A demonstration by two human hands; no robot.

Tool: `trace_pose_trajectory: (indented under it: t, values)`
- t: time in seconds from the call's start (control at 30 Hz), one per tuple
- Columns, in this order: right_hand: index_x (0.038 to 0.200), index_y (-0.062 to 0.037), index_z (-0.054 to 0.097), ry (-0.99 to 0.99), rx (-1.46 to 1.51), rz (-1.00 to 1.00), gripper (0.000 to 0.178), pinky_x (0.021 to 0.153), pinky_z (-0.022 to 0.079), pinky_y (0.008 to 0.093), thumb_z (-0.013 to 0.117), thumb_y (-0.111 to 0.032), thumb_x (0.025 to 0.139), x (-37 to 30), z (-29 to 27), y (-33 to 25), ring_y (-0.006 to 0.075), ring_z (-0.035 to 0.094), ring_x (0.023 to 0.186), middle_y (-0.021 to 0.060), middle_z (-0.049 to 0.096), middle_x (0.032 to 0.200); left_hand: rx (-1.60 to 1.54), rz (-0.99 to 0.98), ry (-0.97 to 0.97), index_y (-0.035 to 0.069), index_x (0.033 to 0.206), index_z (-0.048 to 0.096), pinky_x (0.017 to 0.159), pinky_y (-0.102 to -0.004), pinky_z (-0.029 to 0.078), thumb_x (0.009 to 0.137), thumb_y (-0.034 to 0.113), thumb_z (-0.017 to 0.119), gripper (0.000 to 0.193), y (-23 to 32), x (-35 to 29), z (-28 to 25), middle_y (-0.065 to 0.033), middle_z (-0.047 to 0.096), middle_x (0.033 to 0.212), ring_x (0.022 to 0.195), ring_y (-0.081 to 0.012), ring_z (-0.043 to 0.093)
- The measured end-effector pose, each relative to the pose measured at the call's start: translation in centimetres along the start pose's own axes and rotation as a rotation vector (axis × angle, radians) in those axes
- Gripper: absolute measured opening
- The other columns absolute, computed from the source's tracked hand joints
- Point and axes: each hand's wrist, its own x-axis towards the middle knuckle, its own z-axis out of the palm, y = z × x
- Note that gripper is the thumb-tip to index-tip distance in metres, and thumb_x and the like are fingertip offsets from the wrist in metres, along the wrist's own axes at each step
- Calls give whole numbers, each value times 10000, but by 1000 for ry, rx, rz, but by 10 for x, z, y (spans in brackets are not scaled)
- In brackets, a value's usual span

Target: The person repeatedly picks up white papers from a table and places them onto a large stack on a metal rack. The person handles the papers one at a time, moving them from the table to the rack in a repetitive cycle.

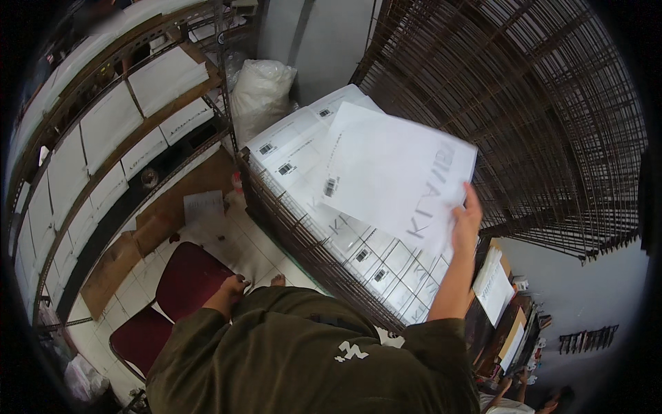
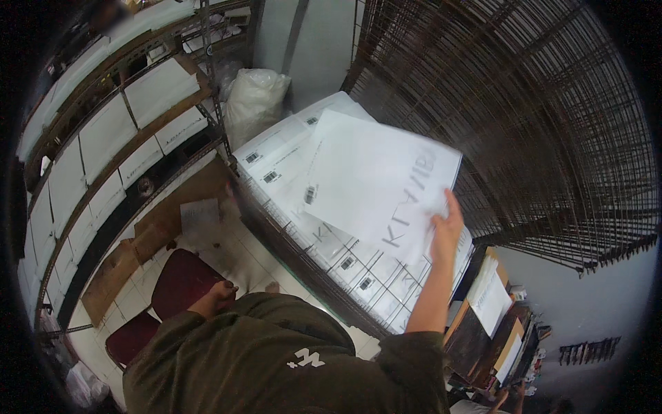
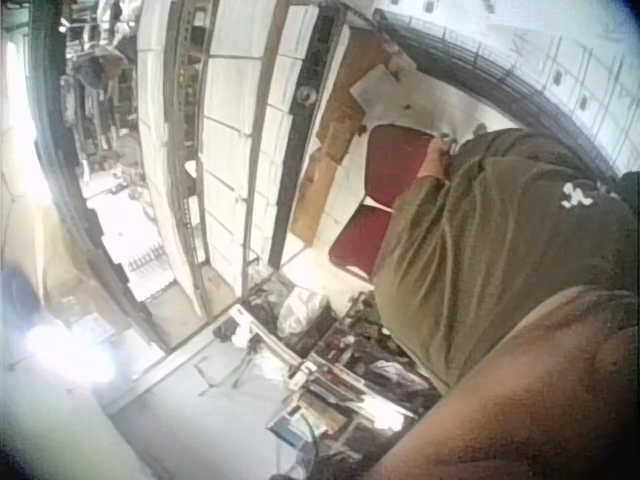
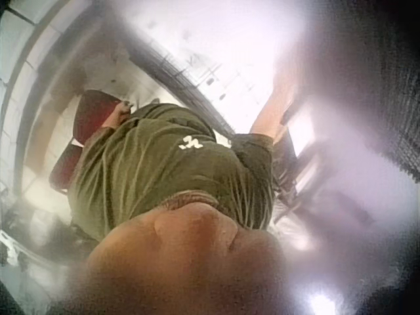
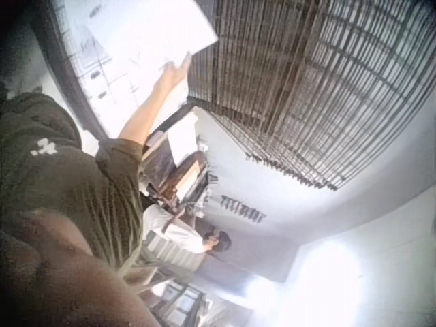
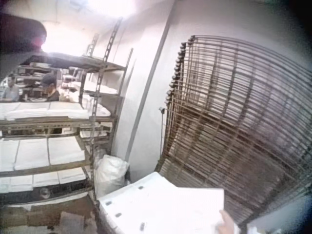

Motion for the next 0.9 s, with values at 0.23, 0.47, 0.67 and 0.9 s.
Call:
trace_pose_trajectory:
  t: [0.23,0.47,0.67,0.9]
  values:
    - [1336,-22,341,126,232,388,683,837,434,259,418,141,677,-88,26,178,199,493,1068,128,378,1339,12,-17,-39,56,1087,584,850,-395,446,793,497,529,532,-1,-25,-30,-176,587,1085,1017,-325,555]
    - [1351,-74,344,188,114,417,724,632,427,224,441,119,660,-133,40,258,149,537,850,147,427,1289,6,-51,70,15,1192,492,920,-411,409,776,537,531,669,5,-40,-57,-211,530,1169,1094,-362,495]
    - [1358,-45,310,85,109,548,716,758,448,253,426,133,674,-132,37,249,181,538,984,136,408,1310,-2,-48,31,2,1189,488,837,-401,445,771,532,561,678,16,-43,-57,-191,573,1103,1009,-321,554]
    - [1360,-61,316,54,48,450,722,658,420,237,432,128,673,-126,33,261,144,501,838,132,447,1245,34,-60,14,83,1125,562,896,-412,420,783,491,524,533,45,-58,-68,-184,568,1113,1065,-343,519]
